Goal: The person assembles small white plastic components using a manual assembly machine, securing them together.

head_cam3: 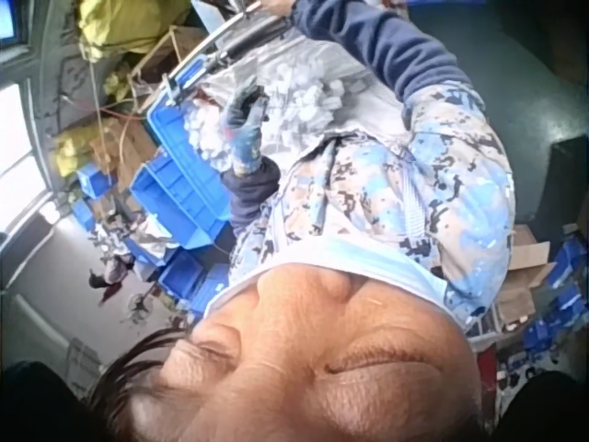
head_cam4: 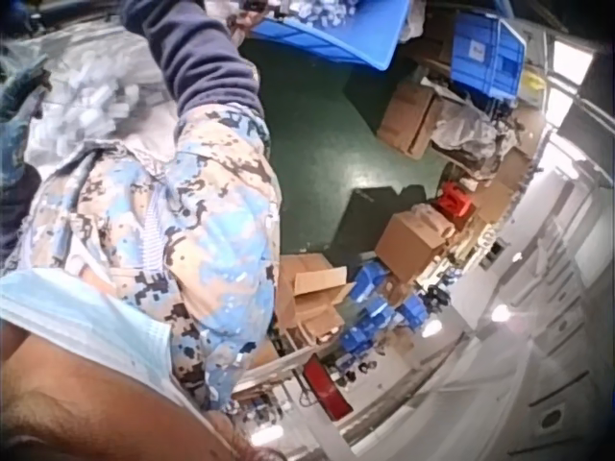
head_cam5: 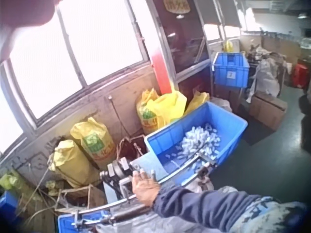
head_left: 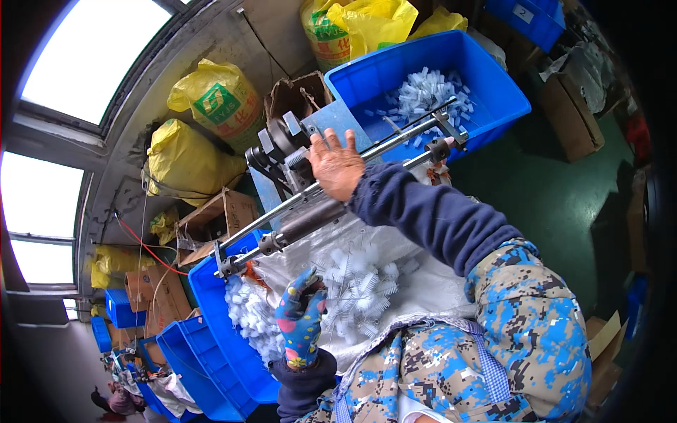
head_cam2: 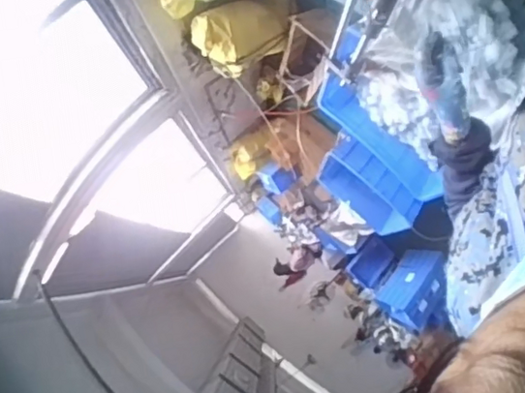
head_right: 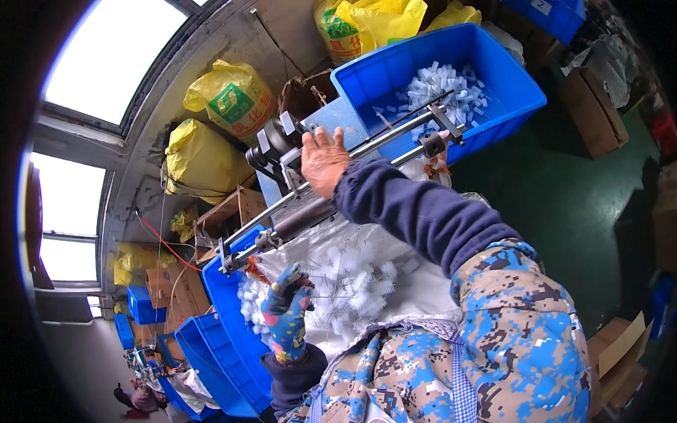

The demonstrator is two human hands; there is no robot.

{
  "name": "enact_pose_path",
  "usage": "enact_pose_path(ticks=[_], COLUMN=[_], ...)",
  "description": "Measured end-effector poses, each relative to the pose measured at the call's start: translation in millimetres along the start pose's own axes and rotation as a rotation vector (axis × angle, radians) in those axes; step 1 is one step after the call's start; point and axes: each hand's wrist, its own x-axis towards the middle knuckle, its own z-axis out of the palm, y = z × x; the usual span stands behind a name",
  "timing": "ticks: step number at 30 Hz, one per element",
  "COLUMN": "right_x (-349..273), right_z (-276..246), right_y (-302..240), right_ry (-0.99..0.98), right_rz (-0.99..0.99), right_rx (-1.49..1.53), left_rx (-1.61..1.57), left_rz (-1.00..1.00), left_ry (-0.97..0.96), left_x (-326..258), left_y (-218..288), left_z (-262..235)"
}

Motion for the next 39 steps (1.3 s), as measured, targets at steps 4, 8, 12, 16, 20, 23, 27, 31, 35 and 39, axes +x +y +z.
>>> enact_pose_path(ticks=[4,8,12,16,20,23,27,31,35,39], right_x=[1,17,43,23,45,36,12,-48,-92,-89], right_z=[-11,-41,-9,-85,-120,-98,-95,-36,-6,28], right_y=[45,79,67,68,132,162,274,382,418,411], right_ry=[0.109,0.165,0.157,0.361,0.332,0.091,0.372,-0.085,-0.706,-0.76], right_rz=[-0.026,0.126,-0.178,-0.057,0.136,0.129,0.309,0.666,0.687,0.663], right_rx=[-0.114,-0.025,-0.11,-0.214,-0.018,0.201,0.332,0.031,-0.275,-0.262], left_rx=[0.025,0.254,0.714,0.772,0.799,0.73,0.775,0.637,0.585,0.672], left_rz=[0.034,0.129,0.484,0.341,0.173,0.032,-0.053,-0.167,-0.34,-0.403], left_ry=[-0.031,-0.053,-0.111,-0.143,-0.22,-0.188,-0.271,-0.239,-0.234,-0.216], left_x=[2,13,40,23,42,30,53,23,52,46], left_y=[-20,-49,-66,-52,-43,-68,-70,-78,-96,-81], left_z=[-13,3,-2,-16,-29,-57,-97,-129,-136,-159])
